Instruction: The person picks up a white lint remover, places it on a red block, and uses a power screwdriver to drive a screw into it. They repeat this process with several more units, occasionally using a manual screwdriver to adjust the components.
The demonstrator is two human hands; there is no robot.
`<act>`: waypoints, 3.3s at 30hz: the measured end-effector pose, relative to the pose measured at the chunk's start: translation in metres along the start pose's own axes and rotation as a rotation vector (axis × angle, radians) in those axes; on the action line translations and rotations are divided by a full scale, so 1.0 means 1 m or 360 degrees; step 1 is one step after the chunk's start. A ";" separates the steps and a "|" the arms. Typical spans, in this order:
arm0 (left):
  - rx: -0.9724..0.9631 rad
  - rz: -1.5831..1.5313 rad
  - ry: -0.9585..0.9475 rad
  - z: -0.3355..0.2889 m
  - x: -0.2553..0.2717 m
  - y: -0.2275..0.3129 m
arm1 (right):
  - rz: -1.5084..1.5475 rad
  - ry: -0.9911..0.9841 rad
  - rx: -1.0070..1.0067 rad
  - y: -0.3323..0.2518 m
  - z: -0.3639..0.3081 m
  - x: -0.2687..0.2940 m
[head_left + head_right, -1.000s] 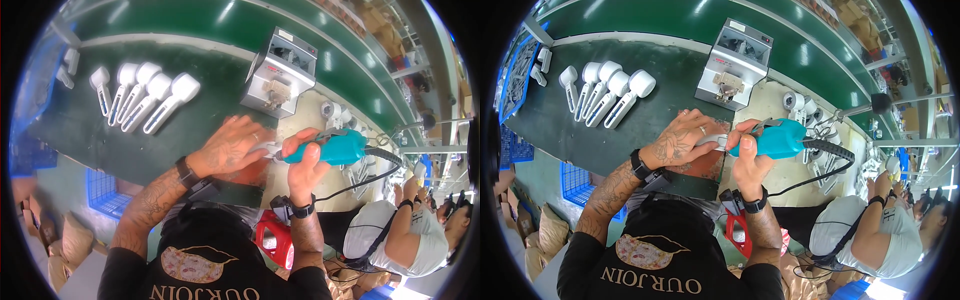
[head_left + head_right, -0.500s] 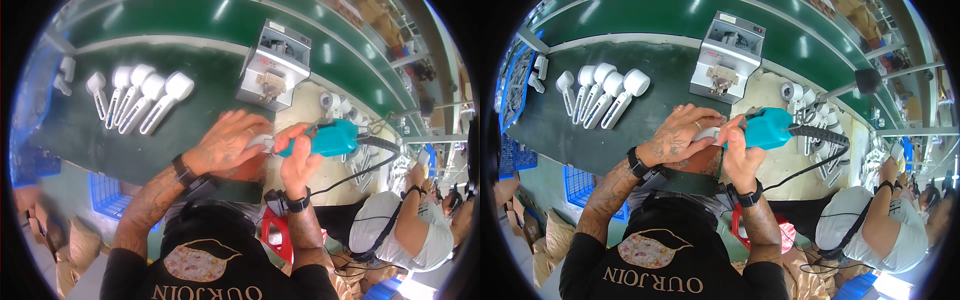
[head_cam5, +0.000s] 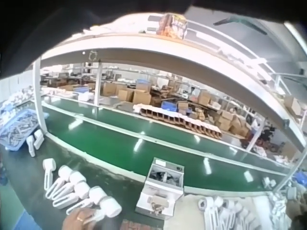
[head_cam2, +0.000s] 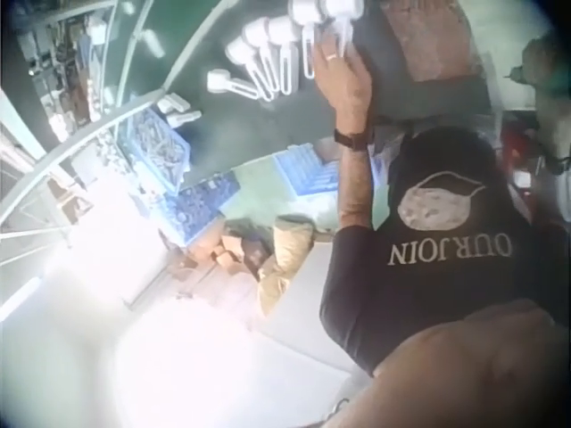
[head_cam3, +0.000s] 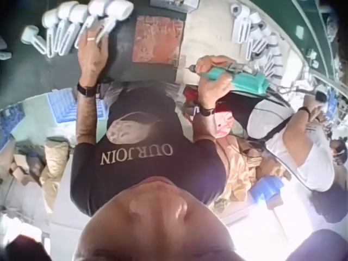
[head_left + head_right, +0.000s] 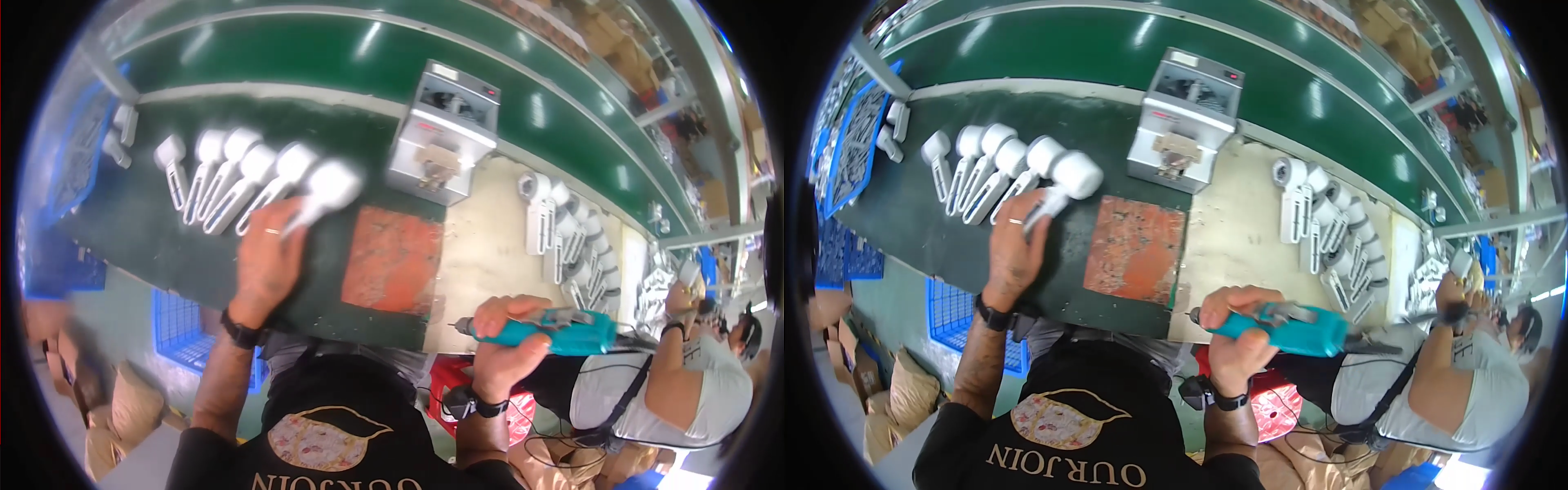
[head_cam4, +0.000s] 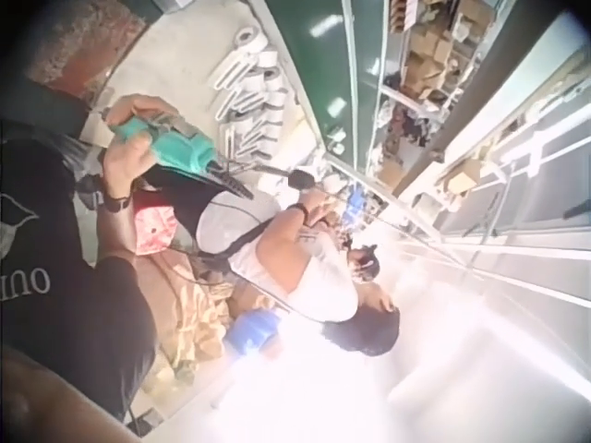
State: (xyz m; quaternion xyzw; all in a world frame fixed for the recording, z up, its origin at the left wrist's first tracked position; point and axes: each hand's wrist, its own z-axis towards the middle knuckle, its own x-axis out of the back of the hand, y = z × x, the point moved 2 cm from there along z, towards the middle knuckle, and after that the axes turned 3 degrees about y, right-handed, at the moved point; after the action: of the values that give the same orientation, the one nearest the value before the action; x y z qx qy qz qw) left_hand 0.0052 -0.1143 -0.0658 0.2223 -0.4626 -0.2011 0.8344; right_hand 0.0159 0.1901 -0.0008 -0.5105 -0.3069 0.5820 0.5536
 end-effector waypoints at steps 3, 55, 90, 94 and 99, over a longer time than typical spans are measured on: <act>-0.0144 0.0264 0.0024 0.014 0.004 0.022 | -0.0092 0.0038 -0.0023 0.011 -0.002 0.017; -0.0816 -0.0732 -0.0480 0.019 -0.073 0.086 | -0.0283 -0.0089 0.0027 0.029 0.028 -0.013; -0.0722 -0.1151 -0.0604 0.023 -0.082 0.073 | -0.0041 -0.0277 0.0157 0.040 0.038 -0.051; -0.0699 -0.1148 -0.0657 0.024 -0.081 0.074 | -0.0048 -0.0308 0.0169 0.040 0.037 -0.051; -0.0717 -0.1183 -0.0765 0.027 -0.080 0.074 | -0.0043 -0.0293 0.0177 0.040 0.035 -0.050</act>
State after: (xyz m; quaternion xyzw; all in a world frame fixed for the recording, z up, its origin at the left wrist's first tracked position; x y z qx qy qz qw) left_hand -0.0479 -0.0155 -0.0668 0.1337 -0.4764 -0.6254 0.6033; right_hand -0.0372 0.1415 -0.0151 -0.4192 -0.3306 0.6351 0.5583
